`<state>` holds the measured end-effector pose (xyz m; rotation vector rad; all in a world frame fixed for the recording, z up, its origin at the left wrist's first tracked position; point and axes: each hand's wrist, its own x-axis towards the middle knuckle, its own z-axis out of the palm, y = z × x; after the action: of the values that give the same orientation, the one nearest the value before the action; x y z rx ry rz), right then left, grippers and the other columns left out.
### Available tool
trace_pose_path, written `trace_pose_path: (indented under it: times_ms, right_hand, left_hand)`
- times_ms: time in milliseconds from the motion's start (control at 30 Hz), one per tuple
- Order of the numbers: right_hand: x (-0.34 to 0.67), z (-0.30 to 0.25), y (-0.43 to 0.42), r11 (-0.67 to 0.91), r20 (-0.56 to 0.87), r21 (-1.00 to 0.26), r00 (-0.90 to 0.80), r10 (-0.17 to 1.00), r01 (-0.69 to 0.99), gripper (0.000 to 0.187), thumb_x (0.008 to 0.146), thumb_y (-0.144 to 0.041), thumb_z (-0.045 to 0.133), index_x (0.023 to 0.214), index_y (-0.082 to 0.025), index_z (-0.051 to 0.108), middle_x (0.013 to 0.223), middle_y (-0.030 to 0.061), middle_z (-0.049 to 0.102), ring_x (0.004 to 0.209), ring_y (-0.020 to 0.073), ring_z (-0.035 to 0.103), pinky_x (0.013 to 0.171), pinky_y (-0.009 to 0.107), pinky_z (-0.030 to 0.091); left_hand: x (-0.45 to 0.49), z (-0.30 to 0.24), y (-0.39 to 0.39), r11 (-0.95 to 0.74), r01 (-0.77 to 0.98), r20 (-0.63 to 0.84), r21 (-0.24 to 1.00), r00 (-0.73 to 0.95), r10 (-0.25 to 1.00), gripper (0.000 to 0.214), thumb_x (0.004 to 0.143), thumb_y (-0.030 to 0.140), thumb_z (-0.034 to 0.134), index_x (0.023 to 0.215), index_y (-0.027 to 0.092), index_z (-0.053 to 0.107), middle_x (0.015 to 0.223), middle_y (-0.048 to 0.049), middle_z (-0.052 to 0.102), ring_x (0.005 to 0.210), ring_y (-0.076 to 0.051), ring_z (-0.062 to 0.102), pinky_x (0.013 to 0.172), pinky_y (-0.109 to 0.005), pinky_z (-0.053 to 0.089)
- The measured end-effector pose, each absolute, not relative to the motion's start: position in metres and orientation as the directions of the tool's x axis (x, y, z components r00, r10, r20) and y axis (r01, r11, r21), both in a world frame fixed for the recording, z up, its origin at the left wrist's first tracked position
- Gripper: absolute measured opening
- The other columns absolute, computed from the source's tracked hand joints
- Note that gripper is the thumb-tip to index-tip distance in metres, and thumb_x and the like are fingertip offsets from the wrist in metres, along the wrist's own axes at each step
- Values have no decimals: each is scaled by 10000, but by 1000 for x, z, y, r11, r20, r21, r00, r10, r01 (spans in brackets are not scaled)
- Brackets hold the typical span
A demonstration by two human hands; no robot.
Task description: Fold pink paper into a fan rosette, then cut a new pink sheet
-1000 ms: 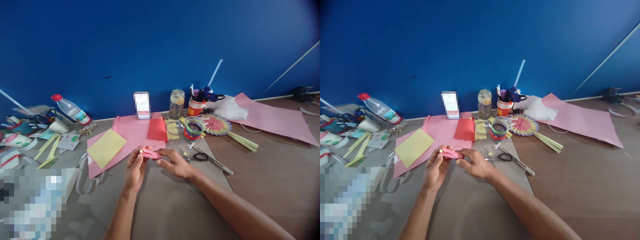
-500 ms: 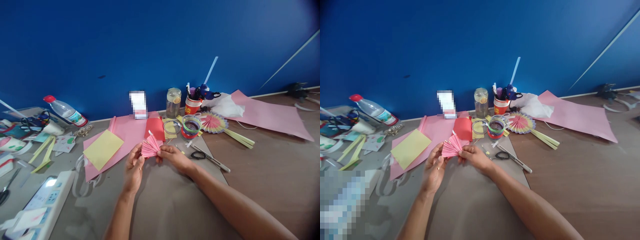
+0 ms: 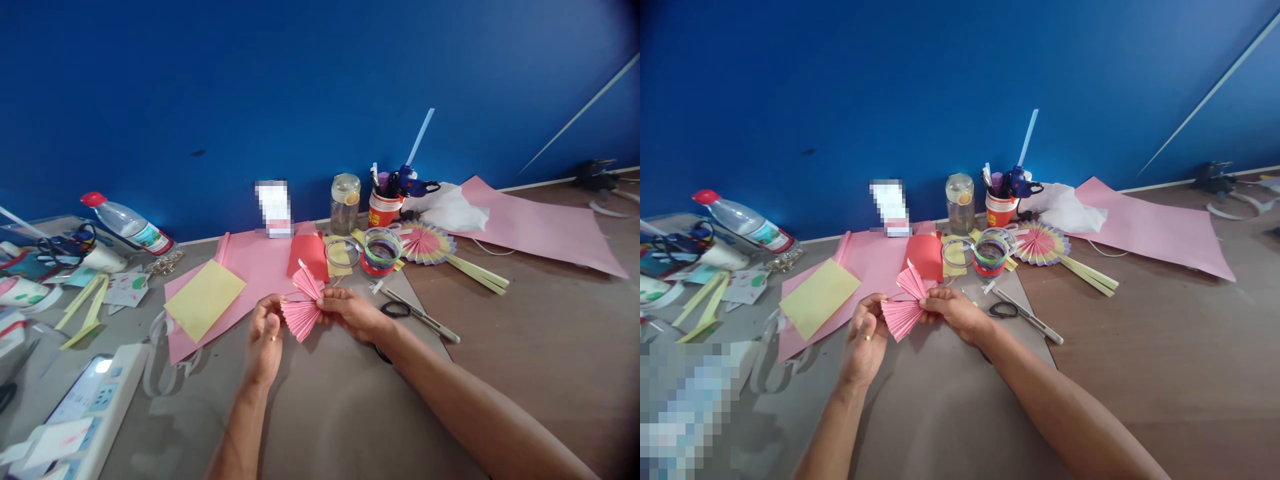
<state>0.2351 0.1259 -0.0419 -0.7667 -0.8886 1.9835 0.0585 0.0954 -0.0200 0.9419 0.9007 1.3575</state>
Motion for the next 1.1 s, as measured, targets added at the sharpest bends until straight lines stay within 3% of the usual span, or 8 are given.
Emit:
trace_pose_path:
  times_ms: [100,233,433,533,733,933,1100]
  right_hand:
    - [234,-38,124,-432,-203,-815,-509,837,-386,251,654,-354,745,655,-132,627,576,-10,604,532,77,485,552,214,337]
    - [233,-34,121,-433,-217,-829,-510,832,-354,290,640,-393,750,679,-129,636,559,-30,570,510,67,446,535,214,313]
    - [231,-33,121,-408,-203,-860,-529,824,-305,363,675,-472,709,605,-139,582,530,-36,535,495,68,418,527,225,305]
    - [229,-35,122,-456,-248,-832,-525,814,-315,348,620,-445,760,637,-140,592,525,-47,532,482,61,414,516,217,302]
    - [227,-41,121,-516,-259,-780,-568,782,-355,296,636,-384,770,673,-131,621,550,-41,548,495,61,431,533,216,316]
    - [223,-37,116,-600,-243,-697,-659,712,-392,287,642,-365,776,687,-122,630,614,-12,599,595,92,517,654,248,377]
    - [222,-36,113,-614,-283,-716,-667,689,-331,308,633,-386,771,677,-121,620,602,-18,579,550,77,469,576,226,341]
  left_hand:
    - [55,-22,96,-30,-348,34,937,6,999,359,785,514,604,725,162,643,831,-45,581,837,-174,554,745,-285,451]
    - [54,-23,96,79,-310,-28,948,167,986,393,773,477,632,570,144,584,777,-39,584,706,-137,528,665,-259,427]
    - [63,-24,97,293,-319,-248,901,174,953,251,684,346,744,789,162,610,704,0,624,633,-134,575,646,-266,441]
    - [66,-25,97,311,-317,-279,896,142,950,314,637,319,779,858,153,629,729,-15,653,667,-154,612,657,-279,469]
    - [70,-17,93,382,-412,-271,827,303,914,317,682,311,751,941,145,675,806,-48,694,794,-199,652,744,-320,495]
    - [70,-19,95,431,-464,-336,774,276,901,295,603,282,804,841,156,684,744,-29,683,802,-198,653,771,-312,495]
    - [70,-22,95,371,-414,-284,831,258,923,225,666,308,755,802,160,653,690,-10,651,728,-182,639,711,-298,492]
